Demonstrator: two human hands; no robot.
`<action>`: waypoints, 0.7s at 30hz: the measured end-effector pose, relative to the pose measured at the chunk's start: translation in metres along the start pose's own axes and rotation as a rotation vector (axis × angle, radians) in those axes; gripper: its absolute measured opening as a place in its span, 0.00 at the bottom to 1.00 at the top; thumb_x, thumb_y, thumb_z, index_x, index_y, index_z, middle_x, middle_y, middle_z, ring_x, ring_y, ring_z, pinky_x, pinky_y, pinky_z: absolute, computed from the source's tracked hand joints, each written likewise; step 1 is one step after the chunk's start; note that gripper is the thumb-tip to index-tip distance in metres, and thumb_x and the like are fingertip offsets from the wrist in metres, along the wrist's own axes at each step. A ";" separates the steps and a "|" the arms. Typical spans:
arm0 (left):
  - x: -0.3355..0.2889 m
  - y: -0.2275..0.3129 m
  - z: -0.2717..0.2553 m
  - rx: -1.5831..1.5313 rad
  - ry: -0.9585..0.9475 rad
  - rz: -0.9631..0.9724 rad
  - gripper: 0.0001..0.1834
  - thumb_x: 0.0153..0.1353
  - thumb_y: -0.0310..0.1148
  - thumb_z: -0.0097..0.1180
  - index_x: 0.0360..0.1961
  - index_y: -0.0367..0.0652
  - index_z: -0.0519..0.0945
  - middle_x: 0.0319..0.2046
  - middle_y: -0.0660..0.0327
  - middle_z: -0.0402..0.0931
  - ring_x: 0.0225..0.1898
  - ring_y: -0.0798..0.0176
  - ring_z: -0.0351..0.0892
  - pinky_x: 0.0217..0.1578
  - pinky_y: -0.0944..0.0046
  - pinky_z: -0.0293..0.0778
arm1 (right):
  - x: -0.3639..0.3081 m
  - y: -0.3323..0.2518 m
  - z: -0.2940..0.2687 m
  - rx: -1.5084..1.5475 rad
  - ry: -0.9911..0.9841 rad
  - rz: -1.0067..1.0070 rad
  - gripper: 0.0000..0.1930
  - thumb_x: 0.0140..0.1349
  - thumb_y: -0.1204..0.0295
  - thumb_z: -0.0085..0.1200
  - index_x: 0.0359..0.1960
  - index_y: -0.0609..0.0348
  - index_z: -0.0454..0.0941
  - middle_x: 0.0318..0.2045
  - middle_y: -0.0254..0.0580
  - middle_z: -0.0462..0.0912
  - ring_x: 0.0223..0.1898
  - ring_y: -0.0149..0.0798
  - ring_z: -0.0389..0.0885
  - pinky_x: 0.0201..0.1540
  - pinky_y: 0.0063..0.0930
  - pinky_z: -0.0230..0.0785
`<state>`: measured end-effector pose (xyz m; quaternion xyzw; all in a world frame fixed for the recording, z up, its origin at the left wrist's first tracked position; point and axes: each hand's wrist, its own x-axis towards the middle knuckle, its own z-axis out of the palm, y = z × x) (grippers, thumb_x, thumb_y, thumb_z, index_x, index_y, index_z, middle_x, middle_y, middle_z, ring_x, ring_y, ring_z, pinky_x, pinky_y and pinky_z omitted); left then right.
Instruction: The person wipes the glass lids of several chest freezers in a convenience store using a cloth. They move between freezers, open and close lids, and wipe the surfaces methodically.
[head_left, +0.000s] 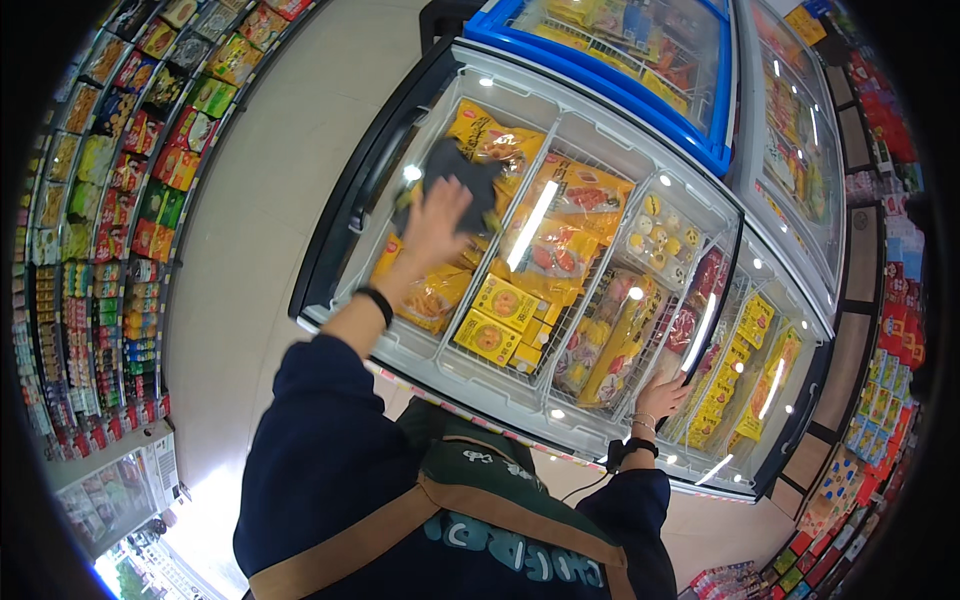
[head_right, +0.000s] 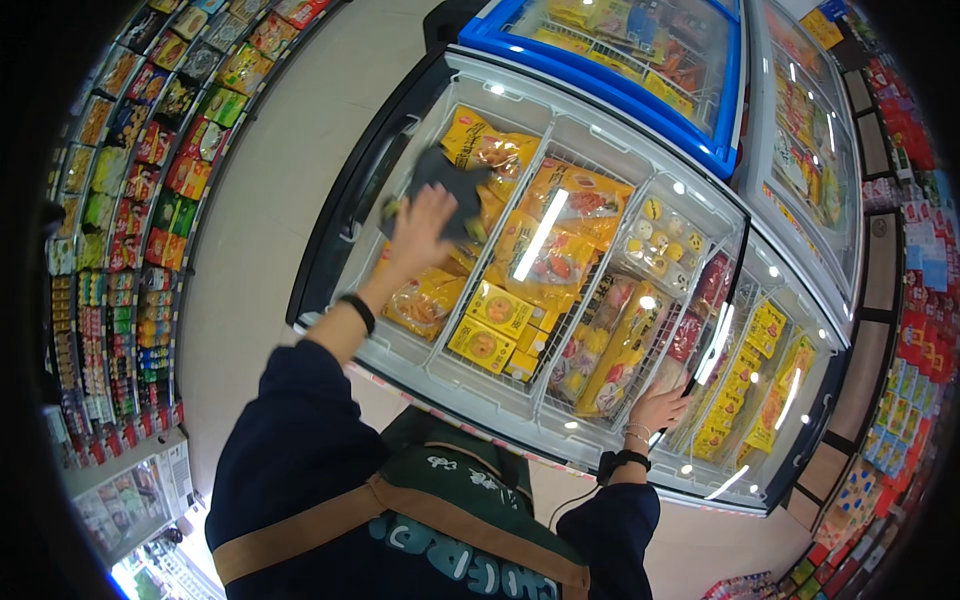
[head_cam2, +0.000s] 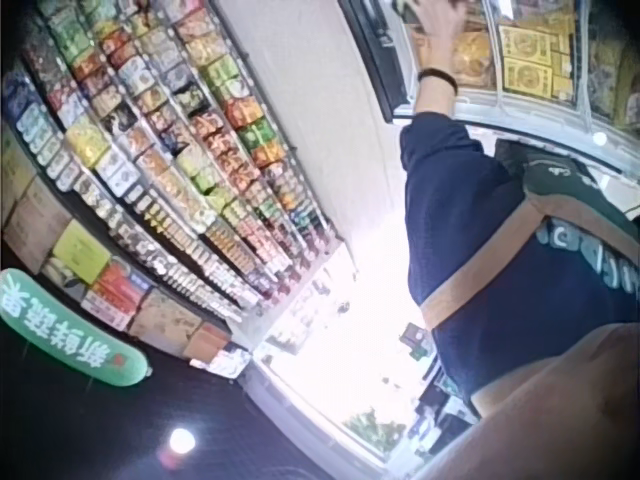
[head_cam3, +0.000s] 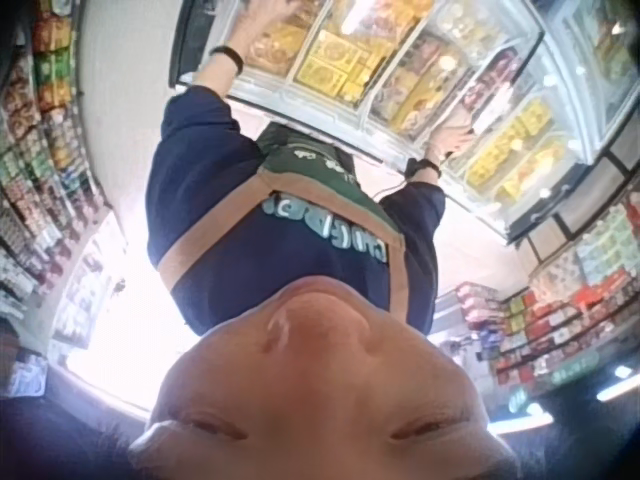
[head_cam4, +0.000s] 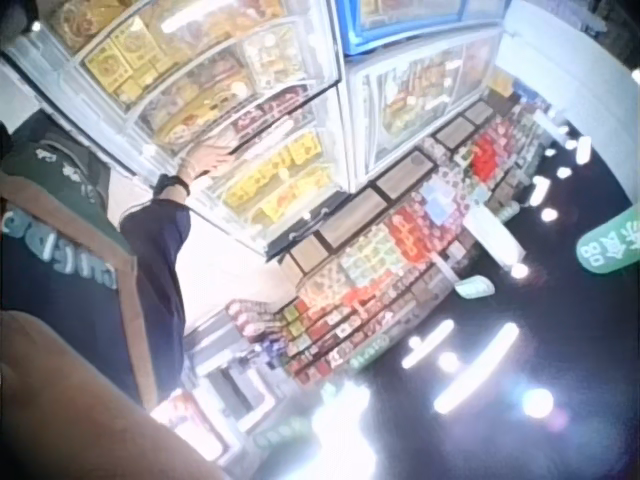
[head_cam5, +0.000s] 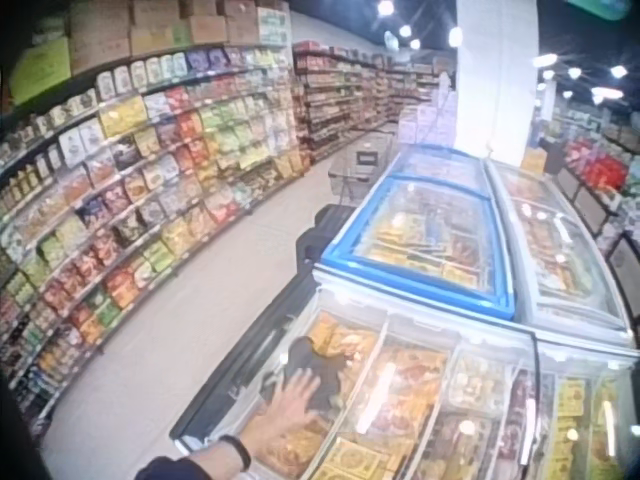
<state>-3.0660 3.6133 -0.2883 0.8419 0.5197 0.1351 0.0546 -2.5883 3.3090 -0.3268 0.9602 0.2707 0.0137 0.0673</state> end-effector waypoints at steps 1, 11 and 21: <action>0.036 -0.025 -0.002 0.046 0.021 -0.059 0.44 0.52 0.50 0.61 0.69 0.47 0.62 0.72 0.53 0.52 0.74 0.50 0.45 0.67 0.33 0.42 | 0.002 0.002 0.002 0.003 -0.030 0.002 0.36 0.69 0.47 0.42 0.71 0.57 0.53 0.71 0.60 0.50 0.71 0.58 0.52 0.65 0.60 0.50; 0.055 0.207 0.072 -0.668 -0.003 0.470 0.32 0.43 0.44 0.66 0.49 0.37 0.77 0.59 0.48 0.66 0.66 0.43 0.59 0.62 0.42 0.60 | 0.009 0.016 -0.003 0.007 -0.135 -0.045 0.37 0.69 0.47 0.42 0.71 0.58 0.52 0.71 0.63 0.49 0.71 0.62 0.50 0.66 0.56 0.54; -0.056 0.230 0.063 -0.640 -0.542 1.249 0.33 0.47 0.40 0.57 0.56 0.38 0.74 0.58 0.51 0.70 0.65 0.52 0.62 0.69 0.37 0.41 | 0.012 0.036 -0.002 0.076 -0.163 -0.180 0.46 0.64 0.42 0.47 0.71 0.67 0.48 0.70 0.72 0.43 0.71 0.67 0.46 0.70 0.53 0.45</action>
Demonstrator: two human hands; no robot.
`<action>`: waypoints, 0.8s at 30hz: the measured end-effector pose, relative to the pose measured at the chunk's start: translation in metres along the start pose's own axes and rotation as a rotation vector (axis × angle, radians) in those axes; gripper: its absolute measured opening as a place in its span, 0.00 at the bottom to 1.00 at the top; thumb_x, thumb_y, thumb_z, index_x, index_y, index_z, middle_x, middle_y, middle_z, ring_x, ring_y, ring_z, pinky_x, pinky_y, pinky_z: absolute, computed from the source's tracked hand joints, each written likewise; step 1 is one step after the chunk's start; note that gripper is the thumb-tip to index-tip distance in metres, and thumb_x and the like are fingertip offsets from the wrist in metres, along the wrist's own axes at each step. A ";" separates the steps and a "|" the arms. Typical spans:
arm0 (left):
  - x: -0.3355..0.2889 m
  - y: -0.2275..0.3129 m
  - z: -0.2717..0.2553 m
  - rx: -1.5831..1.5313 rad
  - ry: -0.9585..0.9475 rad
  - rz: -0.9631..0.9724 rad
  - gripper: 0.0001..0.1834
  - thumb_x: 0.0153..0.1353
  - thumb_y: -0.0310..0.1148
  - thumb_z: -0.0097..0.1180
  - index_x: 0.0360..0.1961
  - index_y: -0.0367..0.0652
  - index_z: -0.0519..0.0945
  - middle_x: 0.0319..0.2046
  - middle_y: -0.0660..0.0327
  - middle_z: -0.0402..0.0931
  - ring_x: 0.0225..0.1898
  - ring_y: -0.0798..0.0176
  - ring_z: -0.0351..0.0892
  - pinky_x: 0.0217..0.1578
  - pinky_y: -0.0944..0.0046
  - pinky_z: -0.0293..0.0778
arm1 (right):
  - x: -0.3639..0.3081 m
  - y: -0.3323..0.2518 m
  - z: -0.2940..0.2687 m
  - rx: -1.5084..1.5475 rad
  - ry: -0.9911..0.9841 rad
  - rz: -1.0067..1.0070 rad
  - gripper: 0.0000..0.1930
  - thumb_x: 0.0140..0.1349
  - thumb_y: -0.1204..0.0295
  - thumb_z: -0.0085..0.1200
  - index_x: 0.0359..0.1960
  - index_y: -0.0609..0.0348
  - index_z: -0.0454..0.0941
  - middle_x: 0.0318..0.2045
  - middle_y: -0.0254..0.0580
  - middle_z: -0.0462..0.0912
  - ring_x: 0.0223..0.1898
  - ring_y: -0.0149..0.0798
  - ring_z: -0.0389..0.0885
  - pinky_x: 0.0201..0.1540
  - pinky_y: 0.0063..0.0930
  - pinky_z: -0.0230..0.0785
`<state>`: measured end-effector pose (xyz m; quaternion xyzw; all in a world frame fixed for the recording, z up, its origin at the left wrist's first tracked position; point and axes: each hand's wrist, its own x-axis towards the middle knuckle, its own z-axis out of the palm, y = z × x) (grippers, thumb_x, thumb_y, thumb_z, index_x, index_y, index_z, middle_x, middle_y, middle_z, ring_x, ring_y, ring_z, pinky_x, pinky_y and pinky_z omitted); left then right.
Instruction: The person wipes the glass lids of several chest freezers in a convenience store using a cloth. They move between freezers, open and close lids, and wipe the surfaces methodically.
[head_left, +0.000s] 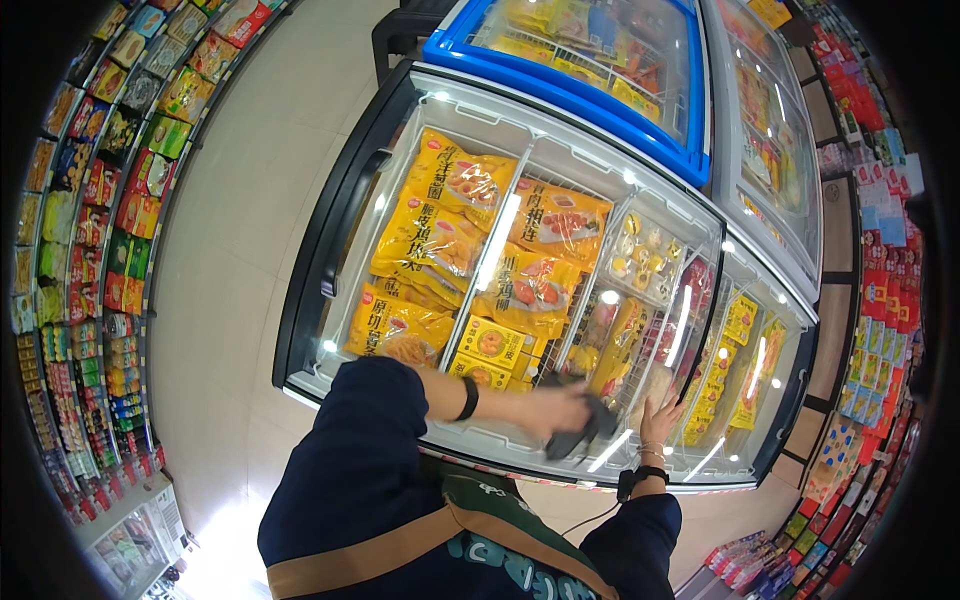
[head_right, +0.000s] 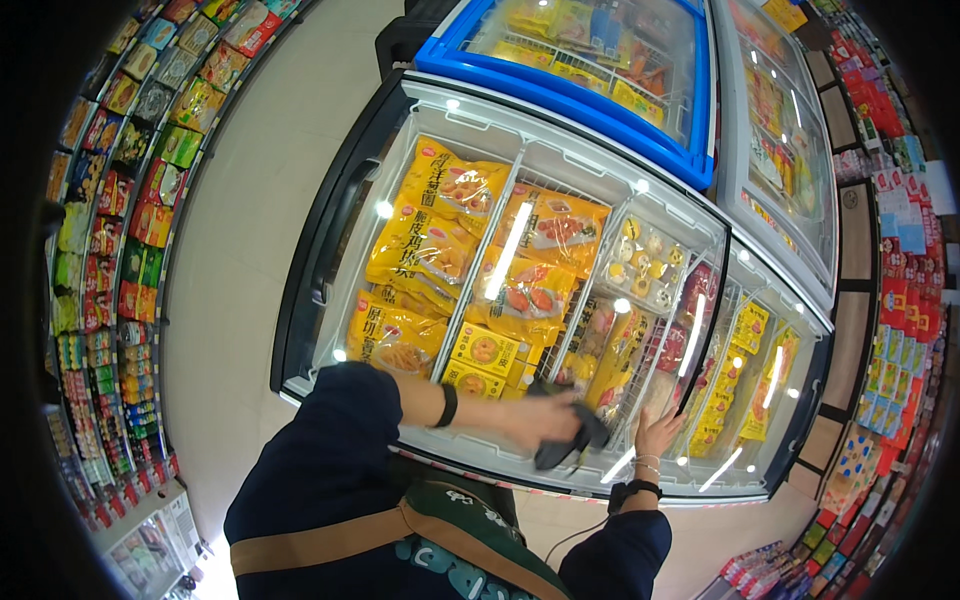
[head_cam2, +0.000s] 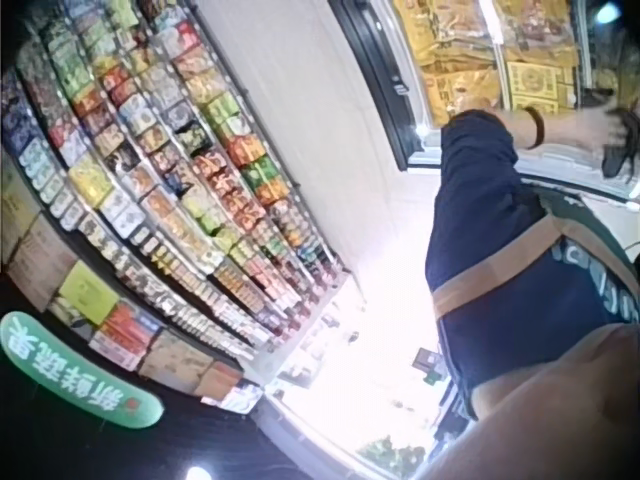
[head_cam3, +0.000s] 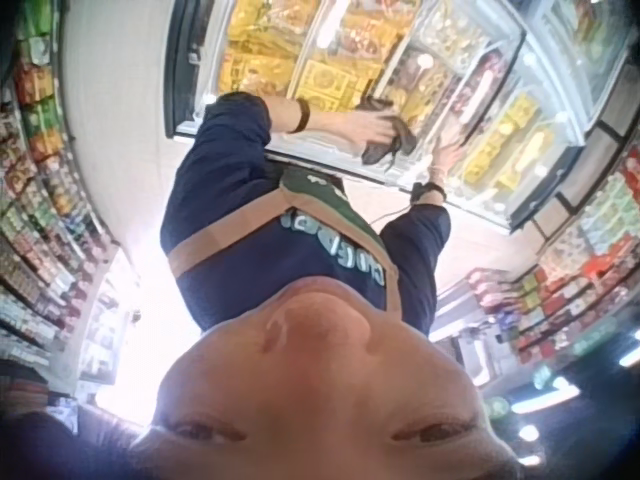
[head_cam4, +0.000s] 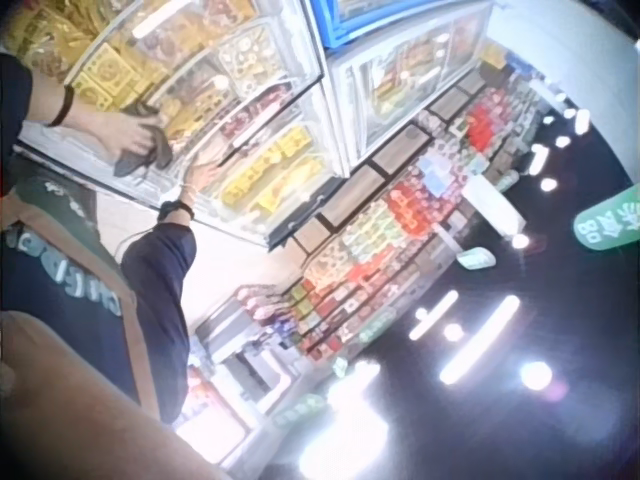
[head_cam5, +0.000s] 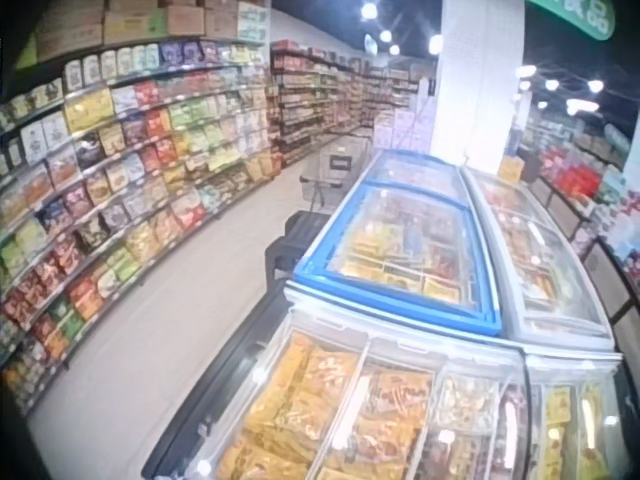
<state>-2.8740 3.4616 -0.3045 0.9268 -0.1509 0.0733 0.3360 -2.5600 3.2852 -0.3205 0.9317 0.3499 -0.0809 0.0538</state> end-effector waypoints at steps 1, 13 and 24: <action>0.004 -0.029 -0.026 0.077 0.154 -0.080 0.30 0.46 0.38 0.58 0.54 0.39 0.76 0.55 0.52 0.72 0.62 0.51 0.66 0.66 0.37 0.48 | -0.001 0.000 0.000 0.017 0.011 -0.009 0.46 0.64 0.42 0.47 0.71 0.67 0.48 0.70 0.72 0.43 0.71 0.67 0.46 0.70 0.53 0.45; -0.399 -0.267 -0.361 1.006 0.774 -1.852 0.16 0.64 0.39 0.52 0.29 0.37 0.83 0.31 0.47 0.82 0.36 0.46 0.83 0.40 0.47 0.77 | -0.012 -0.012 0.004 -0.115 0.078 0.024 0.46 0.64 0.45 0.49 0.72 0.65 0.45 0.72 0.65 0.42 0.72 0.63 0.45 0.70 0.55 0.45; -0.150 -0.378 -0.292 0.582 0.699 -1.592 0.29 0.65 0.52 0.43 0.63 0.50 0.70 0.62 0.50 0.69 0.50 0.43 0.78 0.52 0.38 0.68 | -0.021 -0.029 -0.014 -0.043 0.013 0.051 0.47 0.61 0.51 0.56 0.71 0.69 0.45 0.72 0.66 0.40 0.73 0.62 0.41 0.69 0.57 0.43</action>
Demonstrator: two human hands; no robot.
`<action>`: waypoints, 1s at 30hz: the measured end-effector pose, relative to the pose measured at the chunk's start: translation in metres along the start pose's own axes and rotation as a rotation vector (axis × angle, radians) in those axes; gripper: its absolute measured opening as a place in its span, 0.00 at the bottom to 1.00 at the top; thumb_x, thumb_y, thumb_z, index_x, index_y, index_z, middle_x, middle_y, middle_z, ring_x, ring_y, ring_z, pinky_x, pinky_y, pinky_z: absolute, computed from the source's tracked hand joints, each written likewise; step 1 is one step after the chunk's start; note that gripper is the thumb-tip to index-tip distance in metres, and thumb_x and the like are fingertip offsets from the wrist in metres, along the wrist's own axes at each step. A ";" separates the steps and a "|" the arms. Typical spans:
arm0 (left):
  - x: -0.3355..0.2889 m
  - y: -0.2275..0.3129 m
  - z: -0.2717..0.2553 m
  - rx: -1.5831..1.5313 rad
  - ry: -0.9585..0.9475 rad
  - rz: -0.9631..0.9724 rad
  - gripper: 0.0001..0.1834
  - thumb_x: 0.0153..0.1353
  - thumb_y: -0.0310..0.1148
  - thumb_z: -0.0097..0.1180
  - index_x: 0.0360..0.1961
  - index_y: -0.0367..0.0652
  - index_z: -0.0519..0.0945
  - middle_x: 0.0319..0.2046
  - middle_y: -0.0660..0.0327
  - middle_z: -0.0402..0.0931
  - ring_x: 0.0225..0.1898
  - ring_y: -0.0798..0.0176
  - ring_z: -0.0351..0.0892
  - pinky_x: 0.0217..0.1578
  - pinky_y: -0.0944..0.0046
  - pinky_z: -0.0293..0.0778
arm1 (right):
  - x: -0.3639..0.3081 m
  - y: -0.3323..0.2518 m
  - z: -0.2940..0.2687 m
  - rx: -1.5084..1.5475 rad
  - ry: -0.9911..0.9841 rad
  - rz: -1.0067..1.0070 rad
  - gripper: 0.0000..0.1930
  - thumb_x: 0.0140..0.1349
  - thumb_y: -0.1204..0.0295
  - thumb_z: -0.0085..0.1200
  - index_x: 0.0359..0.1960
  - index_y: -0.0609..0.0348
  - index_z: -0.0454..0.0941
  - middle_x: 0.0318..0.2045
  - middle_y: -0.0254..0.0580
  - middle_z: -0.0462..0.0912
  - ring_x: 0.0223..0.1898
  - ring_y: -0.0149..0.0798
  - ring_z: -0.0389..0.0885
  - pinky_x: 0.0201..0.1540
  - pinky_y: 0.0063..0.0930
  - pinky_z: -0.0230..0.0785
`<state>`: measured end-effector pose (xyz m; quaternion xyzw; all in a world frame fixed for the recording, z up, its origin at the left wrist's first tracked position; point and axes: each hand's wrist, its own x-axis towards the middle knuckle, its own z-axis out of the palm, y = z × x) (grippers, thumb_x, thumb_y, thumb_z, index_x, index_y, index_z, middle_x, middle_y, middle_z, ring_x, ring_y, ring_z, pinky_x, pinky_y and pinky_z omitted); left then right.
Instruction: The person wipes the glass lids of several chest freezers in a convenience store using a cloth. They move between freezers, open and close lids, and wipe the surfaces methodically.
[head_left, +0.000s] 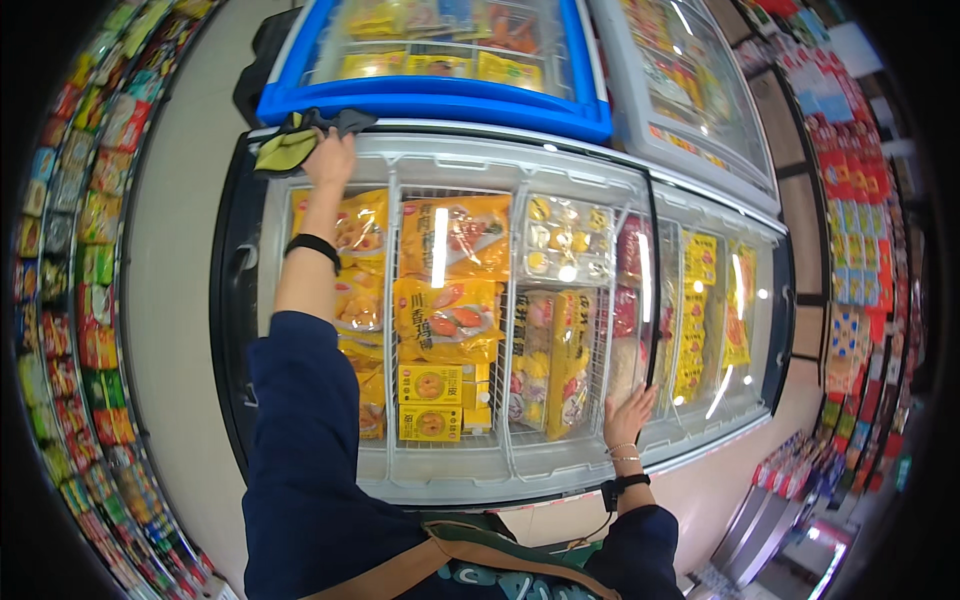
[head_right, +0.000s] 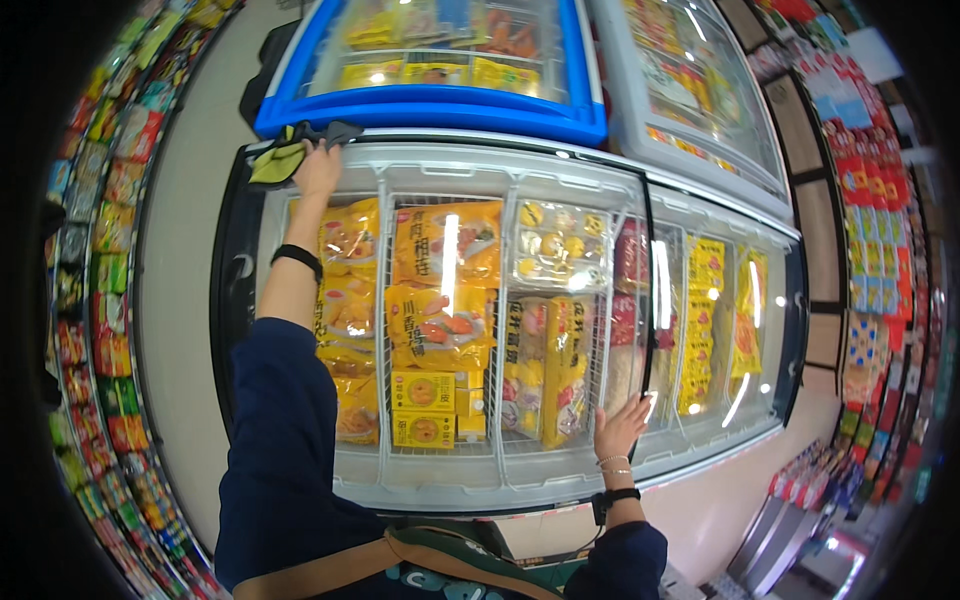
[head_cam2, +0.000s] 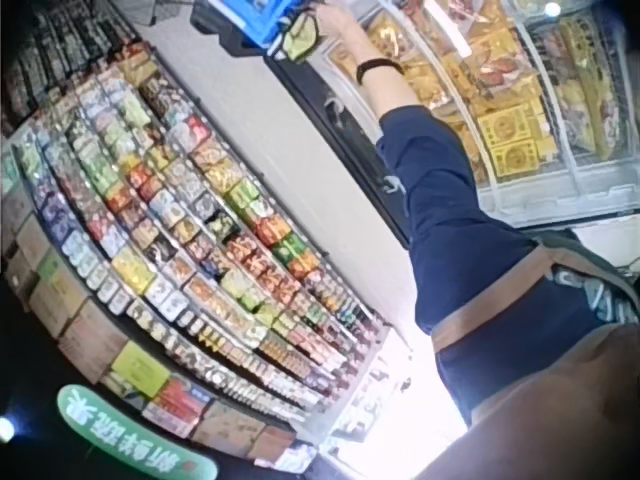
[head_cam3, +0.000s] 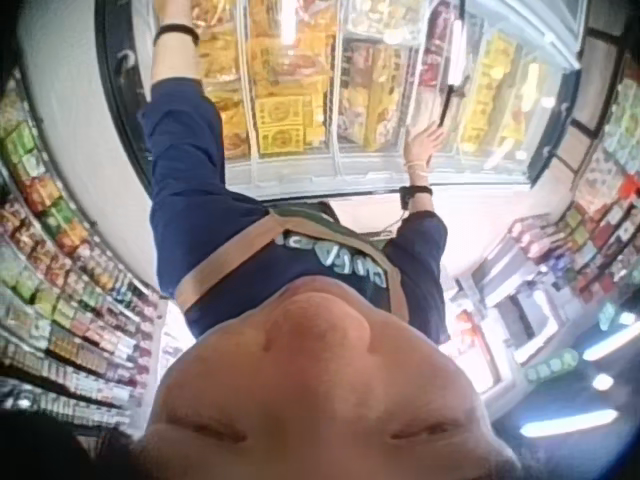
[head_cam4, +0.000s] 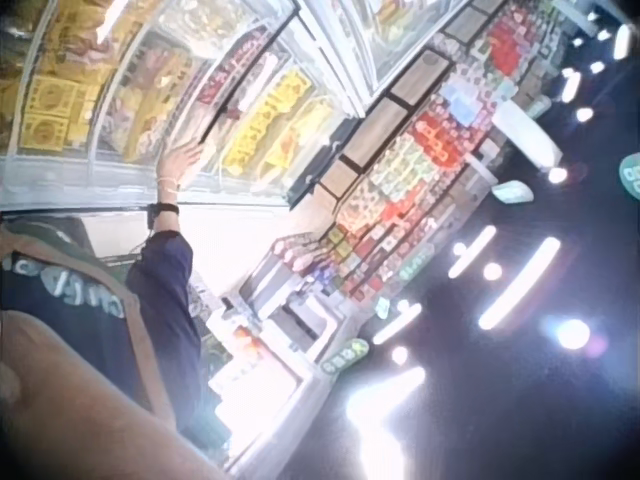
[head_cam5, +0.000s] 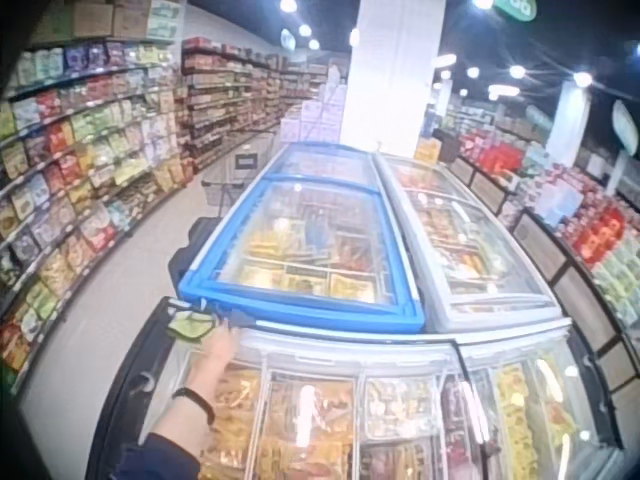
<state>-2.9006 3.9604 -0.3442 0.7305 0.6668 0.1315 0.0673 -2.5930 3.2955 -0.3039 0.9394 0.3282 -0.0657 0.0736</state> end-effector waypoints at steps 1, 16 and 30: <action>-0.007 0.036 0.006 0.116 -0.058 -0.007 0.29 0.66 0.53 0.42 0.61 0.47 0.70 0.57 0.48 0.74 0.46 0.41 0.81 0.49 0.37 0.69 | 0.000 -0.001 0.000 -0.003 -0.002 0.017 0.47 0.60 0.51 0.56 0.71 0.70 0.45 0.72 0.66 0.40 0.73 0.63 0.41 0.69 0.58 0.43; -0.375 0.359 0.007 -0.247 -0.683 1.436 0.20 0.54 0.41 0.50 0.49 0.56 0.81 0.41 0.61 0.82 0.48 0.56 0.78 0.52 0.47 0.62 | 0.005 0.004 0.010 -0.032 0.027 0.000 0.48 0.63 0.44 0.50 0.71 0.68 0.44 0.72 0.66 0.41 0.73 0.63 0.42 0.68 0.59 0.44; -0.395 -0.171 -0.165 -0.088 -0.265 0.372 0.28 0.56 0.32 0.55 0.61 0.50 0.72 0.54 0.52 0.75 0.56 0.48 0.73 0.54 0.51 0.68 | 0.034 0.013 0.024 -0.143 -0.016 0.096 0.46 0.63 0.37 0.44 0.73 0.54 0.47 0.72 0.58 0.46 0.72 0.55 0.51 0.65 0.60 0.55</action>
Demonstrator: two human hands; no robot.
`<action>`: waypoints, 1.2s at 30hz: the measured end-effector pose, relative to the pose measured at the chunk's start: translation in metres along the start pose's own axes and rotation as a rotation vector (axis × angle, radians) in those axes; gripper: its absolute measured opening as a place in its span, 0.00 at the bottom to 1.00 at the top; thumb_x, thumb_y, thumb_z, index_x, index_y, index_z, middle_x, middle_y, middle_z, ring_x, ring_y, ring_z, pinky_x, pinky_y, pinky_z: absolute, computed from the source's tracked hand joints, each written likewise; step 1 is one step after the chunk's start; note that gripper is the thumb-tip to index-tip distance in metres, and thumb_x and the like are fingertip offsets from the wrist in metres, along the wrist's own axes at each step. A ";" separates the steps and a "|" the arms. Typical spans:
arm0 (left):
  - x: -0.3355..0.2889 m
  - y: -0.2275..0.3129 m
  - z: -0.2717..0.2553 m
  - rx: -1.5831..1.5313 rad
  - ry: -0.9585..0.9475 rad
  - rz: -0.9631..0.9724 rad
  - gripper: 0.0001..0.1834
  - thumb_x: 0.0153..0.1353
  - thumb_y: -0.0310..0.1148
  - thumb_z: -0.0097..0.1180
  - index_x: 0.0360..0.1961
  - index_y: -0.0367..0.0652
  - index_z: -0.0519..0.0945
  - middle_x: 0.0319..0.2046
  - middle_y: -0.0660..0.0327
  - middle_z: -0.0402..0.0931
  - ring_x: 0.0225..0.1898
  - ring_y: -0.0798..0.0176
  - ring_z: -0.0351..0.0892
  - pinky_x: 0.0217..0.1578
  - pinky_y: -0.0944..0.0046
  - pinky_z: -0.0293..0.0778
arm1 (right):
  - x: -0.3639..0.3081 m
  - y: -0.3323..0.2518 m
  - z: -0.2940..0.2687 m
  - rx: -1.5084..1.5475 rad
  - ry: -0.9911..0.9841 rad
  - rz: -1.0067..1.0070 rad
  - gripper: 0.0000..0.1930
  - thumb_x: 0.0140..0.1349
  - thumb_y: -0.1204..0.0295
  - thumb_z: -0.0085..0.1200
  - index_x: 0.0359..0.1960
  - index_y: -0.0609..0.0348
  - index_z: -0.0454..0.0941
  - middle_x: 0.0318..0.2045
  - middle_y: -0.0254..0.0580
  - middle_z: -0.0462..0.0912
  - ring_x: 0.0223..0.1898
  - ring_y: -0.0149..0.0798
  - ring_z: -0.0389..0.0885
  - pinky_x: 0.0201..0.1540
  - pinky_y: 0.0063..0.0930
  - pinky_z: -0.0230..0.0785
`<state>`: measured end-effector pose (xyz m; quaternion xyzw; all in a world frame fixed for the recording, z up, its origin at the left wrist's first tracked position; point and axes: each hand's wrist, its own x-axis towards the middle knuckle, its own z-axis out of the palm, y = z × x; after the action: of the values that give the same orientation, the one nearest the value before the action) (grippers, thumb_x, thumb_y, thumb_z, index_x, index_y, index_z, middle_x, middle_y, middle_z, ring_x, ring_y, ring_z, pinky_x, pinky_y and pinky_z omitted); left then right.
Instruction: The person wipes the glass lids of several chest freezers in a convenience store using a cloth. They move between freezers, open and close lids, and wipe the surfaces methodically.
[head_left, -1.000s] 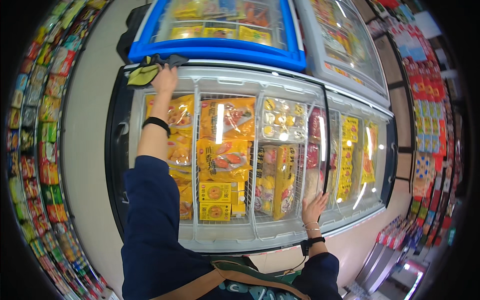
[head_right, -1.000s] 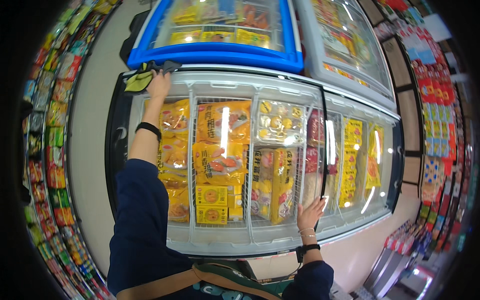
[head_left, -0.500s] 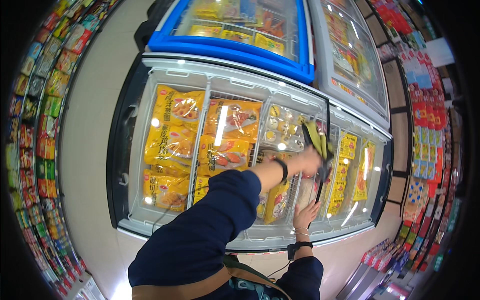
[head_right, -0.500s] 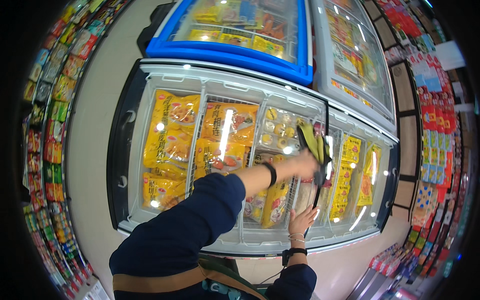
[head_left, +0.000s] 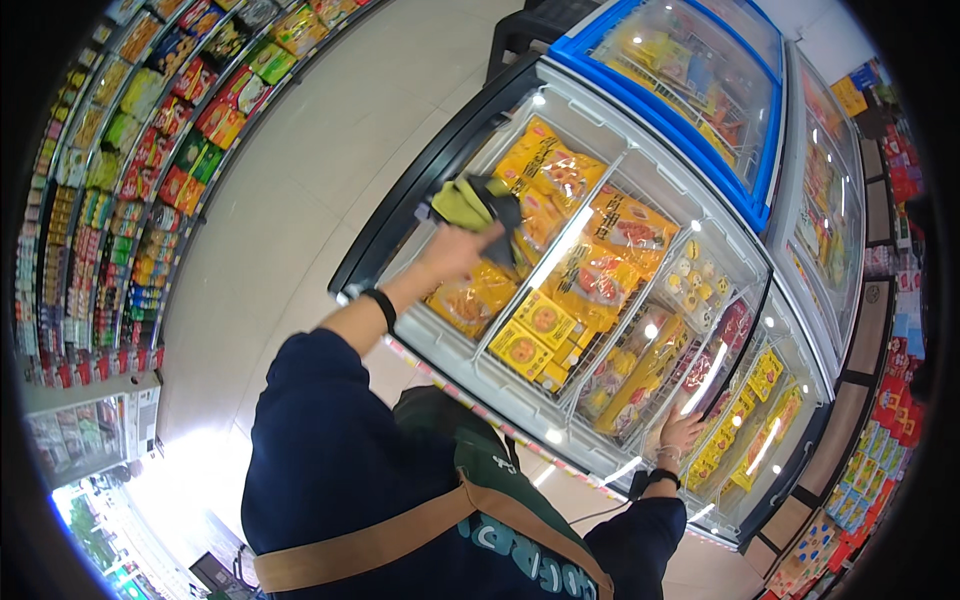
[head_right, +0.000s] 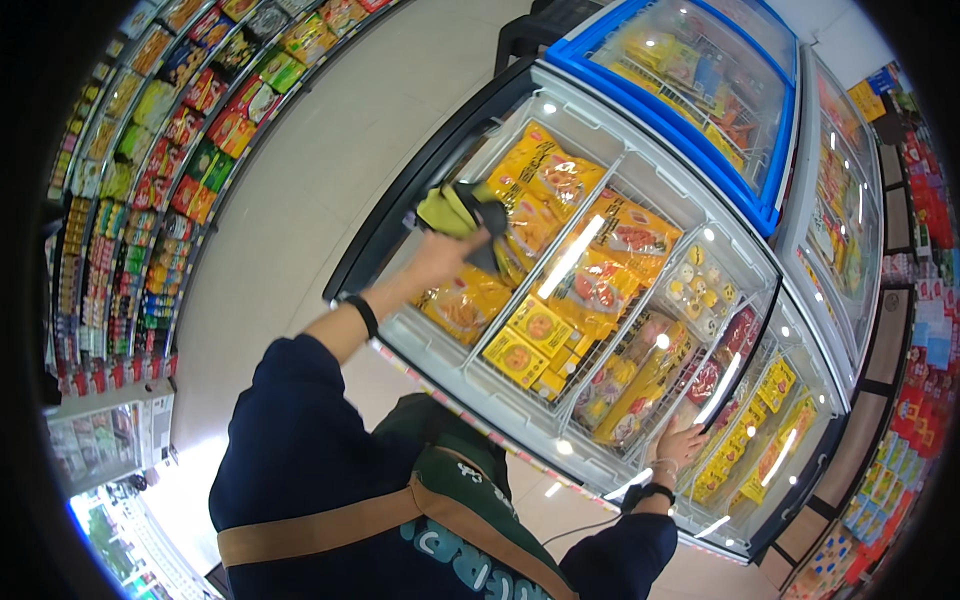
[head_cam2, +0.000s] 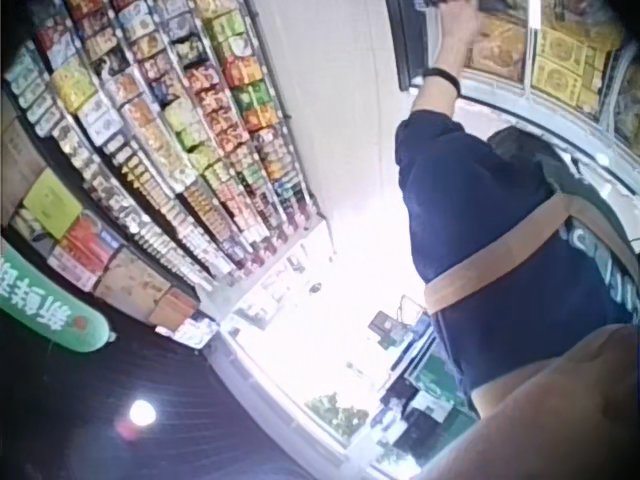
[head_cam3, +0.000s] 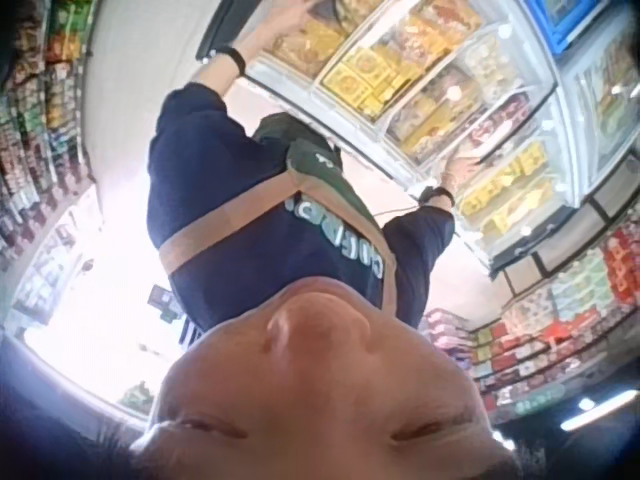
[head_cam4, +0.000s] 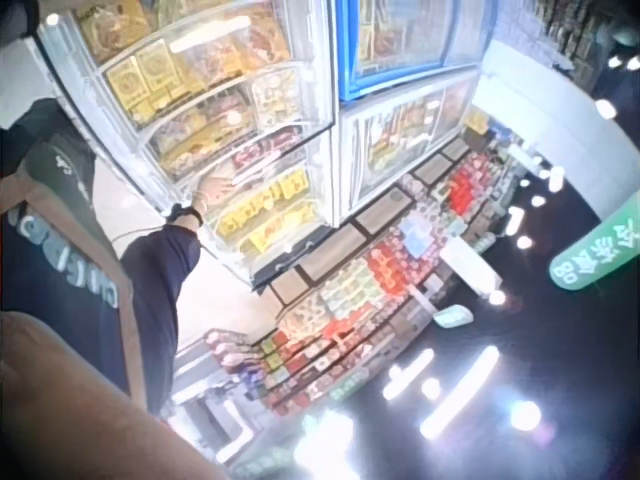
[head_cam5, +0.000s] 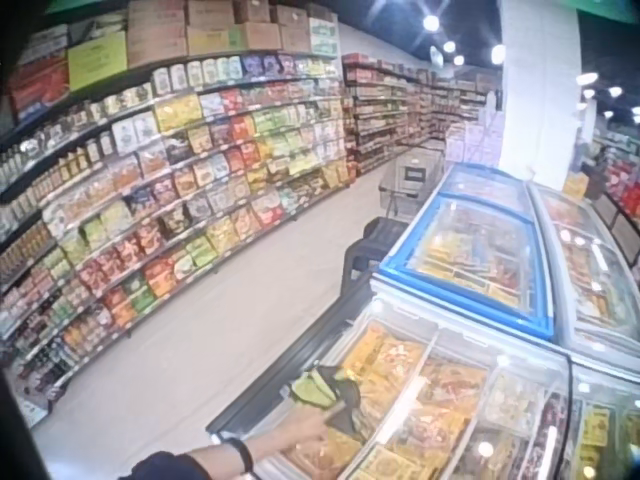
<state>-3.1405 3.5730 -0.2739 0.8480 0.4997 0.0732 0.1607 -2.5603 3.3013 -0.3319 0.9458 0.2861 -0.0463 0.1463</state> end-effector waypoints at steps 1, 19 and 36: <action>-0.006 -0.031 -0.015 -0.122 -0.065 -0.101 0.28 0.56 0.34 0.55 0.61 0.45 0.71 0.51 0.50 0.75 0.55 0.47 0.72 0.53 0.52 0.67 | 0.000 -0.003 -0.012 0.002 -0.060 0.019 0.46 0.63 0.36 0.44 0.73 0.54 0.48 0.72 0.58 0.46 0.72 0.55 0.51 0.65 0.60 0.54; -0.236 -0.088 -0.003 0.029 -0.060 -0.122 0.20 0.54 0.35 0.54 0.49 0.41 0.77 0.40 0.52 0.78 0.48 0.48 0.74 0.49 0.48 0.64 | -0.259 -0.184 -0.028 0.570 -0.017 -0.855 0.40 0.55 0.55 0.63 0.63 0.69 0.63 0.65 0.73 0.60 0.67 0.65 0.58 0.67 0.50 0.54; -0.029 -0.173 -0.050 0.014 -0.060 0.321 0.09 0.56 0.33 0.51 0.32 0.44 0.83 0.35 0.59 0.81 0.43 0.56 0.78 0.46 0.53 0.66 | -0.351 -0.370 -0.074 -0.133 -0.262 -0.420 0.74 0.36 0.25 0.58 0.69 0.79 0.40 0.67 0.81 0.46 0.70 0.75 0.40 0.70 0.62 0.36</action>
<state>-3.3116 3.6353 -0.2858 0.9199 0.3531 0.0692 0.1556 -3.0575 3.4317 -0.2937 0.8399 0.4573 -0.1789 0.2310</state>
